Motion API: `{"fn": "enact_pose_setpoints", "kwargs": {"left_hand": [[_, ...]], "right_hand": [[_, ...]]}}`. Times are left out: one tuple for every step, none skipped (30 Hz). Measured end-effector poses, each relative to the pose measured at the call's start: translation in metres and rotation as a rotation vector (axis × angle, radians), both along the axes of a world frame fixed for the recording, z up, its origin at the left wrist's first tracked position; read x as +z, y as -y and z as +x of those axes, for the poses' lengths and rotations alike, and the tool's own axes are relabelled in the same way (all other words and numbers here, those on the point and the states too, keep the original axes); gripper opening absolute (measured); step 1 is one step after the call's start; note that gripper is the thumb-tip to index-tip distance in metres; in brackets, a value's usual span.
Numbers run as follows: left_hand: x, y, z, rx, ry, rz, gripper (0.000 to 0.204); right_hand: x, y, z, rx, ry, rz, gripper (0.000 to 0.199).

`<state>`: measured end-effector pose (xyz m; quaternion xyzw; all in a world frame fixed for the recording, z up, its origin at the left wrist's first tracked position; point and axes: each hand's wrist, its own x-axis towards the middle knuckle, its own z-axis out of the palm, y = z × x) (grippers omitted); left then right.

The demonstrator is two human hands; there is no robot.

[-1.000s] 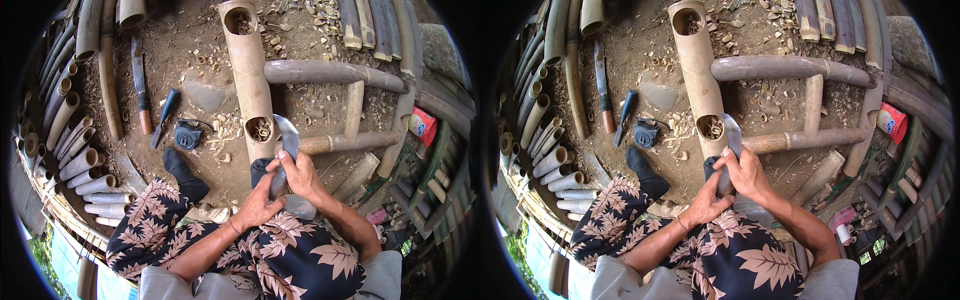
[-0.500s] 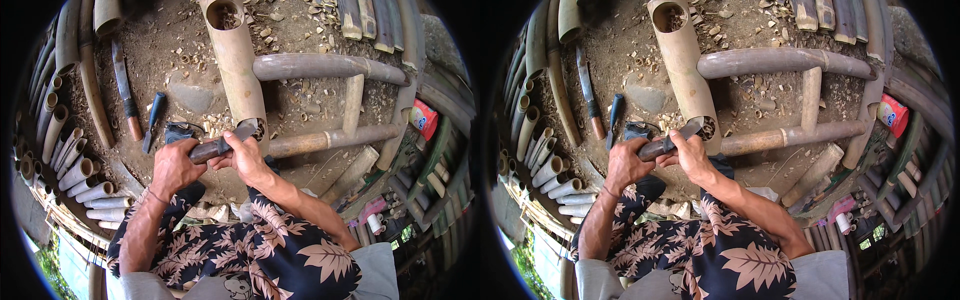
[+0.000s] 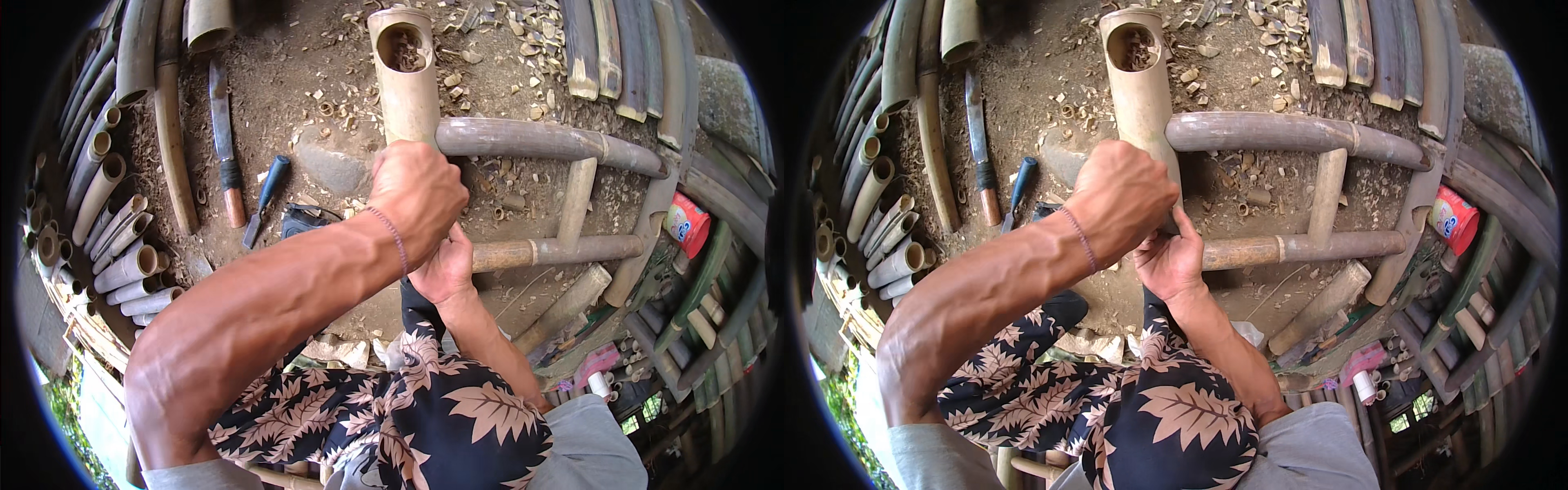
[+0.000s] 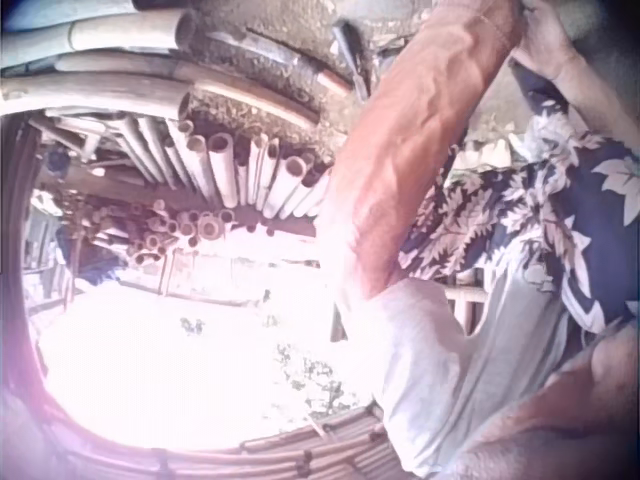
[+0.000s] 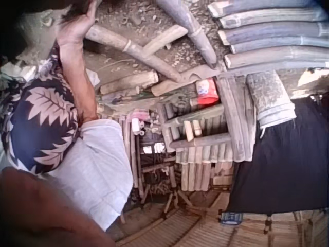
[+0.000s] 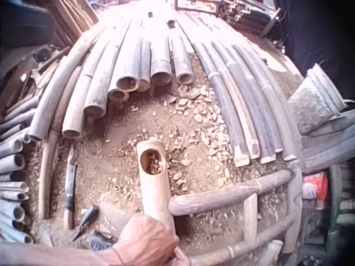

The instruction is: The person carves and fits bamboo pieces together, using a blade to shape holes and join multiple bamboo poles into a structural frame.

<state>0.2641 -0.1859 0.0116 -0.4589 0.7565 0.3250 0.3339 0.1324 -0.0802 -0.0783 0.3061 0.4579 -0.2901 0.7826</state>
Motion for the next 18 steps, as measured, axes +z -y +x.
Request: {"fn": "enact_pose_setpoints", "kwargs": {"left_hand": [[0.0, 0.002, 0.001, -0.009, -0.017, 0.002, 0.016], [0.003, 0.002, 0.004, -0.016, -0.031, 0.006, 0.015], [0.004, -0.001, 0.009, 0.013, -0.065, 0.027, 0.014], [0.004, -0.009, 0.02, 0.037, -0.093, 0.053, 0.013], [0.004, -0.017, 0.033, 0.063, -0.119, 0.081, 0.013], [0.003, -0.027, 0.047, 0.117, -0.075, 0.127, 0.014], [0.001, -0.038, 0.066, 0.136, -0.104, 0.133, 0.007], [-0.012, -0.049, 0.082, 0.171, -0.116, 0.194, 0.013], [-0.022, -0.06, 0.093, 0.224, -0.202, 0.229, 0.023], [-0.035, -0.075, 0.101, 0.299, -0.273, 0.237, 0.025], [-0.048, -0.095, 0.107, 0.385, -0.339, 0.249, 0.027], [-0.059, -0.114, 0.109, 0.472, -0.407, 0.262, 0.029], [-0.066, -0.13, 0.108, 0.567, -0.424, 0.296, 0.031], [-0.069, -0.147, 0.102, 0.66, -0.441, 0.329, 0.033], [-0.071, -0.164, 0.093, 0.77, -0.464, 0.329, 0.033], [-0.075, -0.188, 0.084, 0.822, -0.52, 0.263, 0.035], [-0.075, -0.206, 0.069, 0.924, -0.475, 0.259, 0.034], [-0.071, -0.212, 0.055, 0.993, -0.442, 0.353, 0.032]], "right_hand": [[-0.003, 0.0, 0.0, -0.002, -0.003, -0.004, 0.038], [0.0, -0.002, 0.0, 0.017, 0.036, -0.023, 0.036], [0.001, -0.001, -0.001, 0.024, 0.062, -0.047, 0.035], [0.001, -0.007, -0.003, 0.036, 0.132, -0.087, 0.033], [0.001, -0.011, -0.004, 0.049, 0.203, -0.125, 0.032], [0.001, -0.02, -0.005, 0.101, 0.281, -0.125, 0.031], [0.003, -0.032, -0.004, 0.147, 0.35, -0.122, 0.03], [0.003, -0.039, -0.004, 0.199, 0.418, -0.124, 0.03], [0.004, -0.04, -0.007, 0.282, 0.367, -0.069, 0.031], [0.005, -0.043, -0.009, 0.362, 0.313, -0.01, 0.032], [0.005, -0.043, -0.01, 0.402, 0.272, -0.008, 0.033], [0.005, -0.044, -0.009, 0.441, 0.229, -0.005, 0.034], [0.01, -0.042, -0.009, 0.518, 0.158, -0.002, 0.033], [0.016, -0.039, -0.009, 0.594, 0.085, 0.0, 0.032], [0.018, -0.037, -0.008, 0.672, 0.016, -0.003, 0.031], [0.02, -0.036, -0.011, 0.78, -0.043, -0.055, 0.03], [0.023, -0.035, -0.016, 0.879, -0.103, -0.108, 0.03], [0.025, -0.036, -0.02, 0.975, -0.172, -0.163, 0.029]]}}
